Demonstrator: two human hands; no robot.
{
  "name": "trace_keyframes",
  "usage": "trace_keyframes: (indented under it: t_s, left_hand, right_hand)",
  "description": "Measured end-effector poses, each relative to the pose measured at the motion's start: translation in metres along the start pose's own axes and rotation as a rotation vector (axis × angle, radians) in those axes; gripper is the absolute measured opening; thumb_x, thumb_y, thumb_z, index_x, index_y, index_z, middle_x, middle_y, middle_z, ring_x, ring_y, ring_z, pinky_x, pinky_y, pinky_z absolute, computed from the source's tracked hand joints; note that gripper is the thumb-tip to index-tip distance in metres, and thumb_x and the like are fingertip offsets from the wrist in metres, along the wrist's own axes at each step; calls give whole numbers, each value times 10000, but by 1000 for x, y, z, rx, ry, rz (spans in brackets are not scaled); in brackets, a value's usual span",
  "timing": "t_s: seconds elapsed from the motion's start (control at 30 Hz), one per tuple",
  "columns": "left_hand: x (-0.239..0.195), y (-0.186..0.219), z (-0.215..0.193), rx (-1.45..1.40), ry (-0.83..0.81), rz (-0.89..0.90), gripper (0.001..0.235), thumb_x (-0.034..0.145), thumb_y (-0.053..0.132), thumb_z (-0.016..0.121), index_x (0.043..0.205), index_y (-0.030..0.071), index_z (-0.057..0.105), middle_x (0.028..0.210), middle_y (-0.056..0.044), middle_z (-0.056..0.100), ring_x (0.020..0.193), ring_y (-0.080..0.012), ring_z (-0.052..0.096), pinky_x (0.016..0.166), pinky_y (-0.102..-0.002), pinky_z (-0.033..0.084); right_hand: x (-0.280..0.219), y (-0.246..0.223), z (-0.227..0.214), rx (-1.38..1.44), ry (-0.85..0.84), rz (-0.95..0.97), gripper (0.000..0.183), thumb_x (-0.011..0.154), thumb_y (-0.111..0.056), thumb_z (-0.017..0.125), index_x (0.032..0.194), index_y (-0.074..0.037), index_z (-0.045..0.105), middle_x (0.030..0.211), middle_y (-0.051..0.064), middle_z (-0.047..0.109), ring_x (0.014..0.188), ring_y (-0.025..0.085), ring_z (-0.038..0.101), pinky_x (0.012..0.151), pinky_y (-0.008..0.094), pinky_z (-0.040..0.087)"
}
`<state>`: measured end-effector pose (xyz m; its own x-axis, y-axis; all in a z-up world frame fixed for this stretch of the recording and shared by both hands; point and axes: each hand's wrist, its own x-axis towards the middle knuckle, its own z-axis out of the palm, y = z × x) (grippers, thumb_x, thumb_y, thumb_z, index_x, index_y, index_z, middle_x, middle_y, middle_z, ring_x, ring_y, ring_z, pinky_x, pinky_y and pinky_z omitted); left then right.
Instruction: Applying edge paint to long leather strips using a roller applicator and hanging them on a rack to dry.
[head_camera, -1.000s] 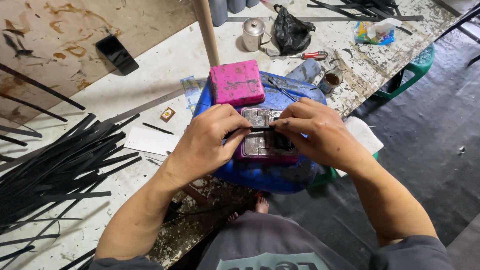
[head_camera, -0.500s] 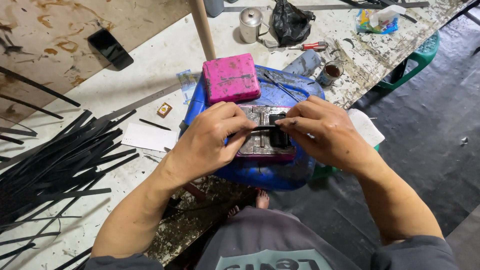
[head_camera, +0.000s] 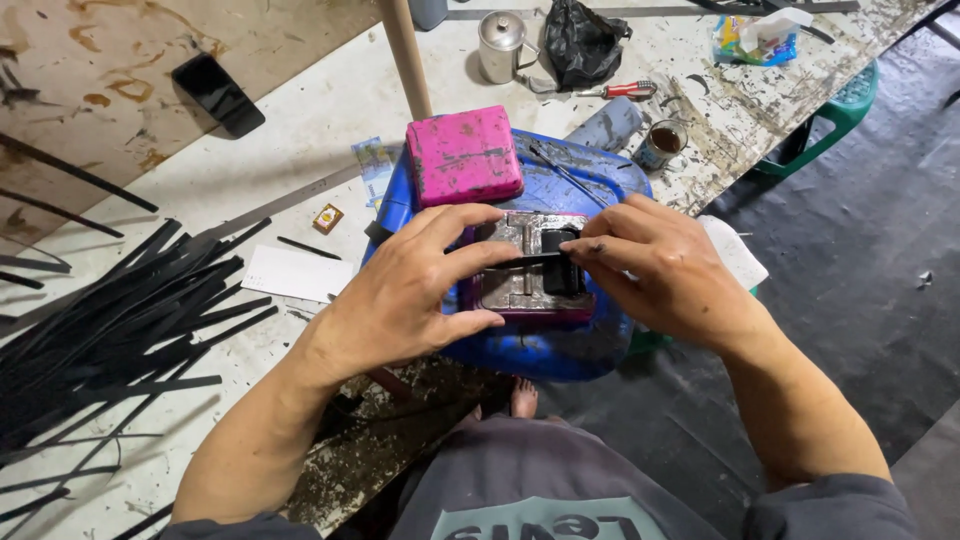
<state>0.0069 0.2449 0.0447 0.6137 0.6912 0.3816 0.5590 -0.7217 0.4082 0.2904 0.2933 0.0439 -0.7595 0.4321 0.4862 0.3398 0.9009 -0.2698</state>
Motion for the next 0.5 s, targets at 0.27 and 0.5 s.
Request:
trace_keyframes:
  t_s: [0.27,0.5]
  left_hand:
    - [12,-27,8,-99,-12,166,527,876,282,825,1314,80,613,1378,-224,557,1293,-414,545,1120,-514,438]
    - [23,-34,5,-189,-50,232,509,908,297,769,1313,41,595,1316,-224,578,1259,-405,554,1110,-510,444]
  right_hand:
    - [-12,-7,2,-90,12,99,116,1016,-23,632,1093,-53,713,966,106,676,731,308,567,630,426,431]
    - [-13,-14,1,-163,15,160,95,1019,-25,636,1072,-68,703,971,94,673,733,308,542,689,419,436]
